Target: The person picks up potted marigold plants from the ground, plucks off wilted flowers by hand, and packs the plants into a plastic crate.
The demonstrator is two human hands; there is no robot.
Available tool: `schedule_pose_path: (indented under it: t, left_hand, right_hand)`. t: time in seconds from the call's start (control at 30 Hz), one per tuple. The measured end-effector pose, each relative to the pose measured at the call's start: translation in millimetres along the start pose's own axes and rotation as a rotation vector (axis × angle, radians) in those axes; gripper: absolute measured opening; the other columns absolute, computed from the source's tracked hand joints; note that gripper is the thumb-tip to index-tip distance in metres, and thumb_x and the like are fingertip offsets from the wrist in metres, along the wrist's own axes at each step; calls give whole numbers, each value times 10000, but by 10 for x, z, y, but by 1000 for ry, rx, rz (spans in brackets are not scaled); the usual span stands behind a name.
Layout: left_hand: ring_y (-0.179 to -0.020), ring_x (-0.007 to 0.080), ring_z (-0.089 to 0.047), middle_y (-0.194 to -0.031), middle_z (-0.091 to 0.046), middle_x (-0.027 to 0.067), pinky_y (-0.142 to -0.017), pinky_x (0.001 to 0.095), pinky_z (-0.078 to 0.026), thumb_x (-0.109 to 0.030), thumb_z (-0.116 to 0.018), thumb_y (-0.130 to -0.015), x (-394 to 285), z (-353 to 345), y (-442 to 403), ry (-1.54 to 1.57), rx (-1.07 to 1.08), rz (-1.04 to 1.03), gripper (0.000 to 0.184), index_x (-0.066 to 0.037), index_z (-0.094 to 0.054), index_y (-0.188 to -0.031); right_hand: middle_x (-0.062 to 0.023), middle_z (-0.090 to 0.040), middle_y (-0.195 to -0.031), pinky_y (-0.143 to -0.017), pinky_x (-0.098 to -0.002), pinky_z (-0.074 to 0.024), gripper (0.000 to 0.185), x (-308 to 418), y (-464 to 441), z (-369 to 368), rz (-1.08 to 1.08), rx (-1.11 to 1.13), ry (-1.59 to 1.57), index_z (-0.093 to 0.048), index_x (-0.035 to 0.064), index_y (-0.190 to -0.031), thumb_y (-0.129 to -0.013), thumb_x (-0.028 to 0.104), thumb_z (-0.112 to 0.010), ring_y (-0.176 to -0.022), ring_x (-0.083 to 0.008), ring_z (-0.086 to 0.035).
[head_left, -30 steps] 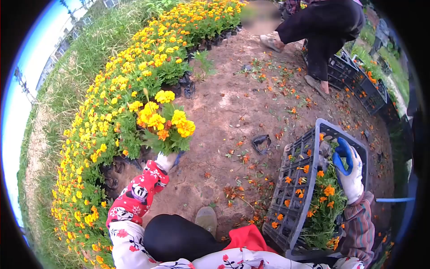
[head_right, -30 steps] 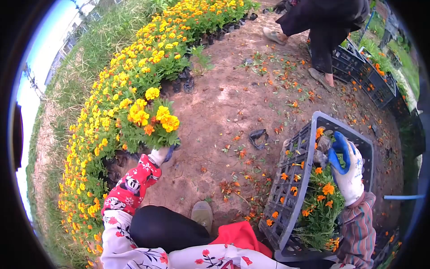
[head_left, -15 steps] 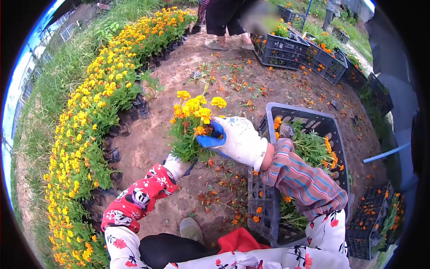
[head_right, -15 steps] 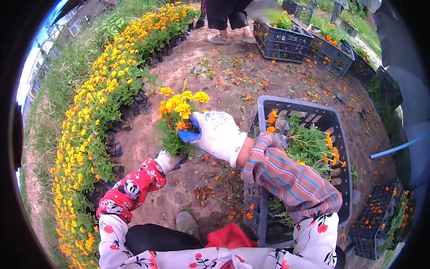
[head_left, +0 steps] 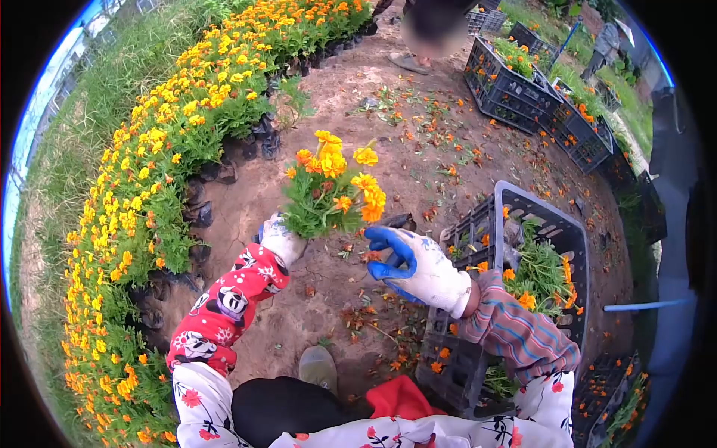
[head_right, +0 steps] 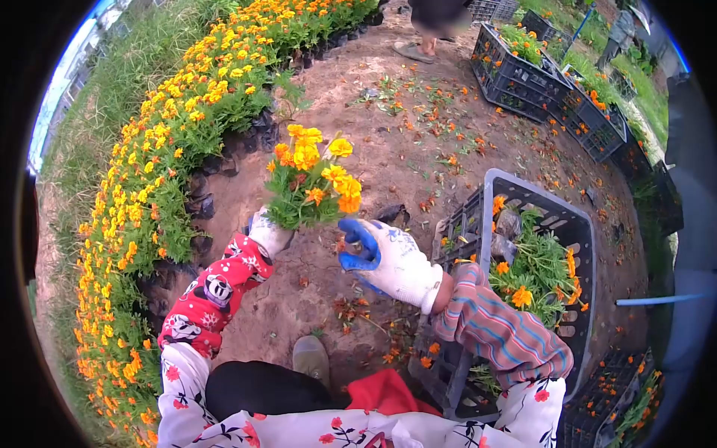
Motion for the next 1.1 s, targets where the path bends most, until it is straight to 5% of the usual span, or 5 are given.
schedule_pose_path:
  t: [0.03,0.2,0.4,0.63,1.1]
  left_hand:
    - [-852,337,-615,-970,-638,147,-697,455,-493,-235,-513,-812,30,-99,-2,29,-29,-25,267,-146,-624,-1037]
    - [-847,342,-614,-960,-640,130,-698,449,-493,-218,-514,-806,-159,-168,-41,-34,27,-64,274,-129,-621,-1042]
    - [-940,329,-599,-1032,-629,122,-776,445,-481,-277,-554,-795,-35,-73,-59,-102,178,125,288,-119,-635,-1022]
    - [-978,335,-556,-1052,-603,129,-787,458,-455,-202,-531,-795,-32,-116,31,-205,131,31,288,-130,-615,-1061]
    - [-928,266,-623,-922,-661,91,-750,399,-493,-262,-563,-757,-189,-183,15,-257,222,48,199,-165,-682,-885]
  right_hand:
    - [-153,-631,-965,-741,-372,-498,598,-60,-53,49,-125,20,41,-479,21,-1230,-762,335,-678,-848,-314,-624]
    - [-143,-652,-796,-650,-380,-495,443,-216,-418,-85,-270,32,227,-580,11,-1014,-809,401,-631,-726,-287,-641]
    - [-55,-632,-770,-436,-222,-483,119,-321,-7,-237,-564,198,-869,-609,18,-880,-863,119,-550,-562,-91,-588]
    - [-183,-445,-1263,-754,-416,-475,631,163,-166,-27,308,12,530,-361,81,-1334,-747,122,-589,-906,-327,-587]
    - [-160,-568,-879,-580,-407,-456,258,-182,-424,-532,352,516,839,-567,60,-1009,-771,151,-531,-755,-283,-615]
Point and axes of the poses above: each hand's wrist, its own y-axis away from the middle knuckle, its own z-axis out of the back of the hand, x = y × z, the point moved 4 cm from there along -y, towards the middle knuckle
